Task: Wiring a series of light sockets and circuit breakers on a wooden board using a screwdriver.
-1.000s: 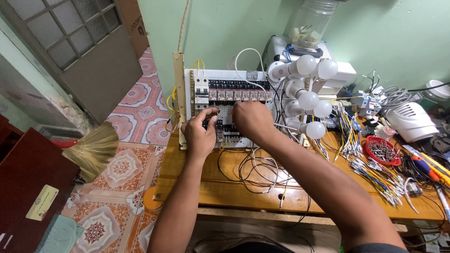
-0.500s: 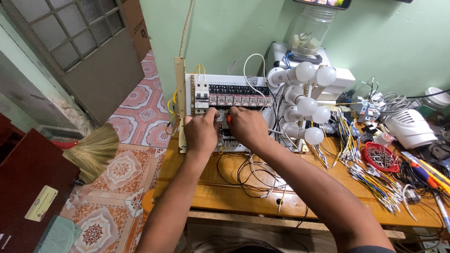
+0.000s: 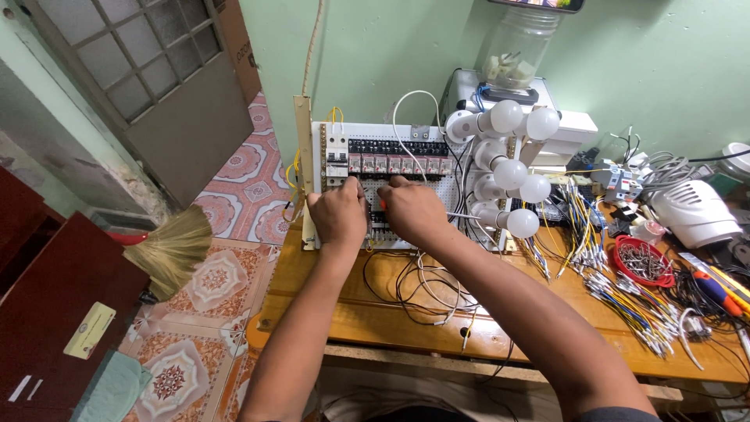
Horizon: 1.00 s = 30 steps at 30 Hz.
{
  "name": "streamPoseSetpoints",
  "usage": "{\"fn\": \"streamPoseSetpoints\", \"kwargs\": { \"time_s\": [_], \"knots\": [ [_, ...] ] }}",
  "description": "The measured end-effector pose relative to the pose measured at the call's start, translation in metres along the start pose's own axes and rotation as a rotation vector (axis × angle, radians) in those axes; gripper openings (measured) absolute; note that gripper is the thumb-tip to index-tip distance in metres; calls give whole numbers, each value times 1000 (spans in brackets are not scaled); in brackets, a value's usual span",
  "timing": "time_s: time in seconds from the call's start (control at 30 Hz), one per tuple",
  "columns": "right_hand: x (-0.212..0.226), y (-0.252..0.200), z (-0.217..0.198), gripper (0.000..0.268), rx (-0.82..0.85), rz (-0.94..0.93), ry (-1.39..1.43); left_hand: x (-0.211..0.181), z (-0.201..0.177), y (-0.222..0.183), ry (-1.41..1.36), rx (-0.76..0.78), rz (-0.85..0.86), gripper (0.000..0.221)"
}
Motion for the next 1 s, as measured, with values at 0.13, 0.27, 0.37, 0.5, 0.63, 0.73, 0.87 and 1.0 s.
{"fn": "streamPoseSetpoints", "kwargs": {
  "time_s": [0.13,0.27,0.37,0.5,0.63,0.73,0.87,1.0],
  "knots": [
    [8,2,4,12,-22,-3,-49,1,-6,-2,11,-36,-57,17],
    [10,2,4,20,62,19,-45,-9,-32,-10,-127,-5,-123,14],
    [8,3,-1,21,117,47,-43,-5,-28,-18,-264,68,-167,10],
    [9,3,-4,23,129,69,-40,11,-10,-24,-525,154,-261,18],
    [10,3,12,20,57,12,-70,7,-27,-23,-627,177,-240,19],
    [14,4,20,19,40,7,-94,6,-24,-25,-664,200,-211,21],
    [16,5,28,18,68,6,-133,7,-17,-29,-618,264,-173,24],
    [16,6,31,16,22,-2,-191,11,-5,-29,-553,252,-131,29]
  ]
}}
Point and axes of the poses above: each hand's wrist, its own y-axis towards the middle knuckle, its own z-axis out of the palm, x = y × z, the point moved 8 cm from there along y, towards the middle knuckle, and after that the axes turned 11 degrees about z, right-handed, at the moved point
